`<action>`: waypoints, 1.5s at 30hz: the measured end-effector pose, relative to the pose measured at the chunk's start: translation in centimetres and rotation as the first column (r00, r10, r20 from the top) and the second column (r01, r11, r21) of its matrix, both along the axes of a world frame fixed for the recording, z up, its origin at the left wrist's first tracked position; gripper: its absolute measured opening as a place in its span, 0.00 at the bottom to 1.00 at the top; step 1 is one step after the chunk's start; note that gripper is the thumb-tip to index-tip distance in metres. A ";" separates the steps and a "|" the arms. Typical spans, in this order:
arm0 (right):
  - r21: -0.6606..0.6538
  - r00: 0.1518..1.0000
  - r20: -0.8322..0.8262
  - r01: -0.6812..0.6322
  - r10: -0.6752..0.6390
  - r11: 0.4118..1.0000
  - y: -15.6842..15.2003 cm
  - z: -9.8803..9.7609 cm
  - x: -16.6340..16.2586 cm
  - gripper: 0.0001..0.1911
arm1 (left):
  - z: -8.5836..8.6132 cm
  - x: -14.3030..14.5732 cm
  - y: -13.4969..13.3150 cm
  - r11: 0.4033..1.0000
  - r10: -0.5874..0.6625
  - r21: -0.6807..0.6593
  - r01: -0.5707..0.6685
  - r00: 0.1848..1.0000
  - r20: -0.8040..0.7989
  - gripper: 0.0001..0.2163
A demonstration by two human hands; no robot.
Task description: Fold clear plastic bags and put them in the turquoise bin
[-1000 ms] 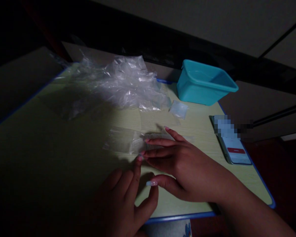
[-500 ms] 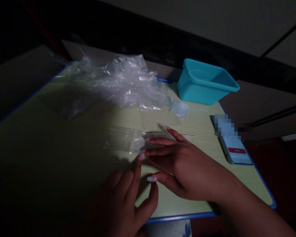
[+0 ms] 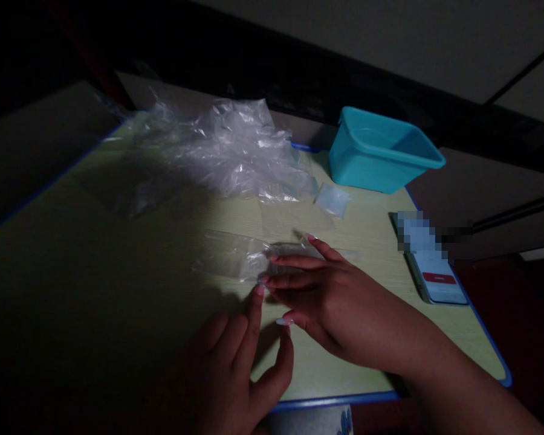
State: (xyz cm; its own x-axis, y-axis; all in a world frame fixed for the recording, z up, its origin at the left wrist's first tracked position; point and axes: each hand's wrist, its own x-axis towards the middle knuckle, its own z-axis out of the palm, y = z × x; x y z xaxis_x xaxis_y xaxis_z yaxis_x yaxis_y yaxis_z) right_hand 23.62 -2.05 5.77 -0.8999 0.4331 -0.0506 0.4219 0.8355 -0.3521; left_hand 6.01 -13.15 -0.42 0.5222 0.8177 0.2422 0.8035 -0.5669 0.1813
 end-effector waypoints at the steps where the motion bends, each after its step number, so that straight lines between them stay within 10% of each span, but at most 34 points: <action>1: 0.003 1.000 -0.001 0.003 -0.003 1.000 0.0 0.0 0.0 0.22 | -0.1 0.0 -0.1 1.000 0.015 -0.010 -0.015 1.000 -0.005 0.28; 13: -0.006 1.000 0.007 0.020 -0.020 1.000 -0.1 -0.4 0.3 0.18 | 2.1 0.3 0.6 0.967 -0.114 0.227 0.116 0.993 -0.019 0.13; 19: -0.047 0.999 0.031 -0.033 0.035 0.998 0.2 -0.1 0.3 0.14 | 4.6 -0.6 4.8 0.967 -0.228 0.138 0.216 0.971 0.072 0.15; 24: -0.067 0.999 0.026 -0.029 0.031 0.997 0.4 -0.6 0.5 0.17 | 6.0 -4.4 9.9 0.998 -0.005 0.058 0.008 0.999 -0.052 0.09; 32: -0.081 1.000 0.002 -0.031 0.031 0.996 0.8 -1.4 0.7 0.19 | 3.4 -10.7 14.2 0.984 0.062 -0.177 -0.035 0.987 0.149 0.12; 45: -0.074 1.000 -0.028 -0.016 0.014 0.997 0.7 -1.7 0.6 0.22 | 2.5 -11.4 15.7 0.949 -0.057 -0.296 0.106 0.984 0.167 0.16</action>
State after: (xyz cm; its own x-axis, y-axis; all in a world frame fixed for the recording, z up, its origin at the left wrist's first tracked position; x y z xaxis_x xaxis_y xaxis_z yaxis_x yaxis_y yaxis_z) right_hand 24.27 -1.36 4.07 -0.9080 0.4150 -0.0576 0.3986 0.8131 -0.4243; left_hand -5.42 2.54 2.04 0.5662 0.8211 0.0729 0.7053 -0.5283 0.4727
